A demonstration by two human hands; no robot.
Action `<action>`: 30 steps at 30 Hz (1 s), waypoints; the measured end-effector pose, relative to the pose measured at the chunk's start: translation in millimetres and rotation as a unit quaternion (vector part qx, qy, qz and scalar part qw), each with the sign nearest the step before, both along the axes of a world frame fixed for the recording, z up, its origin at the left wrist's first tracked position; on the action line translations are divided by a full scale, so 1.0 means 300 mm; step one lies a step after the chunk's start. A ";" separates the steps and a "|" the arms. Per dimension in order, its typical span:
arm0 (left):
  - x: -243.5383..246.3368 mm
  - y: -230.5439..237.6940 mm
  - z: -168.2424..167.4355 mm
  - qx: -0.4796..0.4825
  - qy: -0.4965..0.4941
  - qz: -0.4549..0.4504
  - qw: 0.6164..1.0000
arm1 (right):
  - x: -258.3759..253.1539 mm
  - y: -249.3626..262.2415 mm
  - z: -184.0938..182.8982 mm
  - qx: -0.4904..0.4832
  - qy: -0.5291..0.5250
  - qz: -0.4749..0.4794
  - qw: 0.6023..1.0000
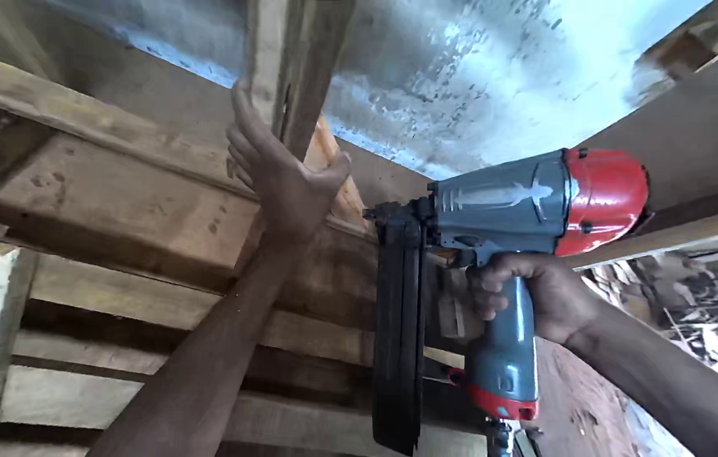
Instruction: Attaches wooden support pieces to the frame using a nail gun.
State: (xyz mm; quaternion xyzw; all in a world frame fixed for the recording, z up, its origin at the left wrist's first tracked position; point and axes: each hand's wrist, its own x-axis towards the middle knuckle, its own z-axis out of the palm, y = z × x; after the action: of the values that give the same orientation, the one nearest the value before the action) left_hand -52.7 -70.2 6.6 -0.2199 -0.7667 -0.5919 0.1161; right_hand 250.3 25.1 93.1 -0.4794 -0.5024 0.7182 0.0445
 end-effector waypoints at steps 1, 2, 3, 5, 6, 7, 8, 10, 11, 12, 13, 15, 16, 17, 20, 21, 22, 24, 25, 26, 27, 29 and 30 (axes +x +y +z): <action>-0.001 0.000 -0.004 0.003 0.001 0.001 1.000 | 0.001 0.000 -0.007 -0.001 0.002 0.000 1.000; 0.001 0.001 -0.009 0.005 0.001 -0.001 1.000 | 0.005 0.004 -0.013 -0.003 0.007 0.005 1.000; 0.003 0.000 -0.010 0.007 0.001 -0.003 1.000 | 0.014 0.010 -0.017 -0.006 0.012 0.012 1.000; 0.005 0.001 -0.007 0.007 0.002 -0.004 1.000 | 0.028 0.026 -0.020 -0.016 0.026 0.024 0.999; 0.001 0.001 -0.004 0.007 0.003 -0.002 1.000 | 0.029 0.032 -0.022 -0.025 0.032 0.026 0.999; 0.003 -0.003 -0.003 0.004 -0.005 -0.007 1.000 | 0.030 0.034 -0.024 -0.029 0.035 0.026 0.999; 0.004 -0.002 -0.005 0.005 -0.007 -0.004 1.000 | 0.030 0.034 -0.024 -0.025 0.031 0.027 0.999; 0.003 0.006 -0.010 0.008 0.001 -0.001 1.000 | 0.028 0.033 -0.019 -0.007 0.012 0.029 0.999; 0.003 0.005 -0.010 0.005 -0.001 -0.004 1.000 | 0.025 0.034 -0.016 0.001 0.000 0.032 0.999; 0.002 0.004 -0.010 0.002 -0.002 -0.004 1.000 | 0.021 0.036 -0.014 0.009 -0.010 0.033 0.999; -0.002 0.005 -0.011 0.003 -0.001 -0.003 1.000 | 0.017 0.038 -0.012 0.016 -0.019 0.034 0.999; -0.002 0.003 -0.015 0.002 -0.005 -0.007 1.000 | 0.020 0.043 0.008 0.035 -0.038 0.041 0.998; 0.001 0.001 -0.013 -0.001 -0.007 -0.008 1.000 | 0.026 0.051 0.025 0.044 -0.048 0.044 0.997; 0.003 -0.002 -0.010 -0.004 -0.009 -0.011 1.000 | 0.038 0.055 0.041 0.052 -0.052 0.046 0.996; -0.007 -0.016 -0.011 -0.002 -0.008 -0.025 1.000 | 0.064 0.041 0.059 0.077 -0.030 0.035 0.996; -0.013 -0.027 -0.017 -0.006 -0.009 -0.036 0.999 | 0.073 0.039 0.059 0.084 -0.018 0.041 0.995; -0.023 -0.041 -0.022 -0.011 -0.012 -0.053 0.998 | 0.078 0.041 0.061 0.085 -0.001 0.051 0.995; -0.048 -0.080 -0.038 -0.015 -0.015 -0.100 0.995 | 0.073 0.049 0.078 0.079 0.042 0.068 0.994; -0.066 -0.101 -0.044 -0.025 -0.018 -0.124 0.992 | 0.062 0.060 0.091 0.076 0.068 0.077 0.992; -0.083 -0.122 -0.047 -0.030 -0.024 -0.145 0.989 | 0.046 0.073 0.104 0.076 0.089 0.091 0.989; -0.098 -0.139 -0.050 -0.027 -0.030 -0.161 0.986 | 0.024 0.086 0.117 0.080 0.102 0.103 0.986; -0.122 -0.150 -0.060 -0.014 -0.034 -0.171 0.985 | -0.034 0.110 0.140 0.090 0.118 0.134 0.980; -0.127 -0.150 -0.064 -0.012 -0.034 -0.170 0.985 | -0.066 0.118 0.153 0.091 0.117 0.142 0.979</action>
State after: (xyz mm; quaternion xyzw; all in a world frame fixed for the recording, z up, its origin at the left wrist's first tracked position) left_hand -90.7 -115.1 -12.6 -0.3283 -0.7286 -0.6010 -0.0147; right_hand 230.4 60.4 139.1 -0.3101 -0.6197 0.7196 0.0439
